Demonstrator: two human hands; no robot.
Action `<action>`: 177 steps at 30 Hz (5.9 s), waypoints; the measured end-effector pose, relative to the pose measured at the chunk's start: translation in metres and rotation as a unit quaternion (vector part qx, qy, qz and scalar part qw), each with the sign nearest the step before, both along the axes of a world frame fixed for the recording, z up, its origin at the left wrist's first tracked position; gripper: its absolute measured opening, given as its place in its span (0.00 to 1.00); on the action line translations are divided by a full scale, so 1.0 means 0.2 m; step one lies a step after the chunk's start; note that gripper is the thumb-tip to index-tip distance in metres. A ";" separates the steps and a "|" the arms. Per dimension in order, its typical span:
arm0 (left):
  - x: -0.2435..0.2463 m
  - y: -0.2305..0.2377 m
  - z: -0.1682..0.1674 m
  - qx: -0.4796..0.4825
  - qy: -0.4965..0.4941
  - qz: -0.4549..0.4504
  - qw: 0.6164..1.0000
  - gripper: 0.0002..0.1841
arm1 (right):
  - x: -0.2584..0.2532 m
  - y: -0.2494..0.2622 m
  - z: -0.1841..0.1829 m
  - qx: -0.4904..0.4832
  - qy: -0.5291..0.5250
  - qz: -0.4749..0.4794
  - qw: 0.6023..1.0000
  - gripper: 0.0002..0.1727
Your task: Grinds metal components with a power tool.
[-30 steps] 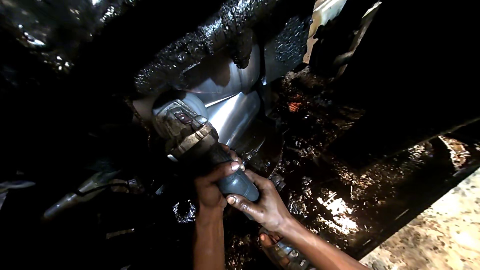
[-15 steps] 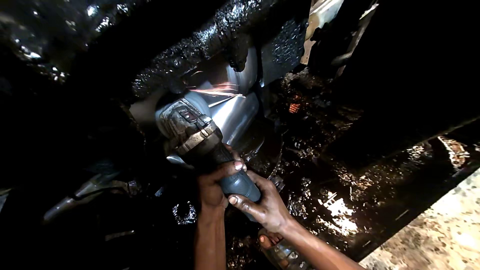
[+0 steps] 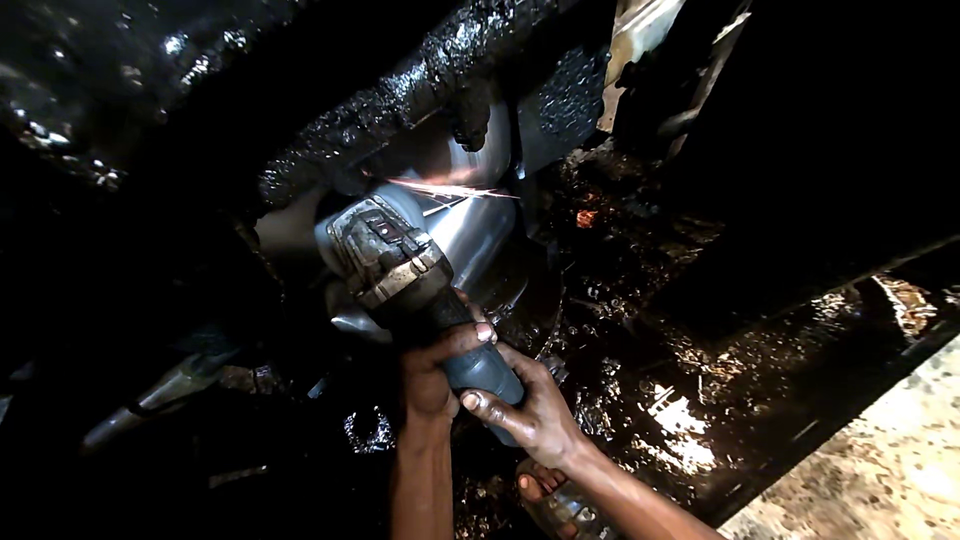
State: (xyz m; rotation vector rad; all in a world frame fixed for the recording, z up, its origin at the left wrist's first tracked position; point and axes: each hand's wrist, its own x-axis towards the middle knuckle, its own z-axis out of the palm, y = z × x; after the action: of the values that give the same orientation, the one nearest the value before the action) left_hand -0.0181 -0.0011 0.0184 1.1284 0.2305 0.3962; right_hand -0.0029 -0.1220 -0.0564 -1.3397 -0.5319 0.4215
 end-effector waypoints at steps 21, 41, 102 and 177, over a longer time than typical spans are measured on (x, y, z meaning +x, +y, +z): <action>0.02 -0.03 0.01 0.025 0.029 -0.004 0.999 0.19 | 0.00 -0.01 -0.03 0.031 0.007 -0.009 0.999 0.27; 0.06 -0.07 0.02 0.047 0.038 -0.014 0.998 0.16 | 0.02 -0.03 -0.04 0.061 0.032 -0.007 0.998 0.27; 0.12 -0.23 0.08 0.117 0.150 -0.011 0.982 0.18 | 0.03 -0.10 -0.09 0.157 0.110 -0.007 0.982 0.25; 0.21 -0.33 0.14 0.217 0.191 0.020 0.957 0.30 | 0.08 -0.17 -0.07 0.220 0.191 0.010 0.956 0.27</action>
State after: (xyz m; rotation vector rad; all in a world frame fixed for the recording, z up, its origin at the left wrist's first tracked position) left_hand 0.0245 -0.0662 0.0461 1.6353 0.5243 0.2669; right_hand 0.0133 -0.1566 -0.0711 -0.7968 -0.2909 0.5291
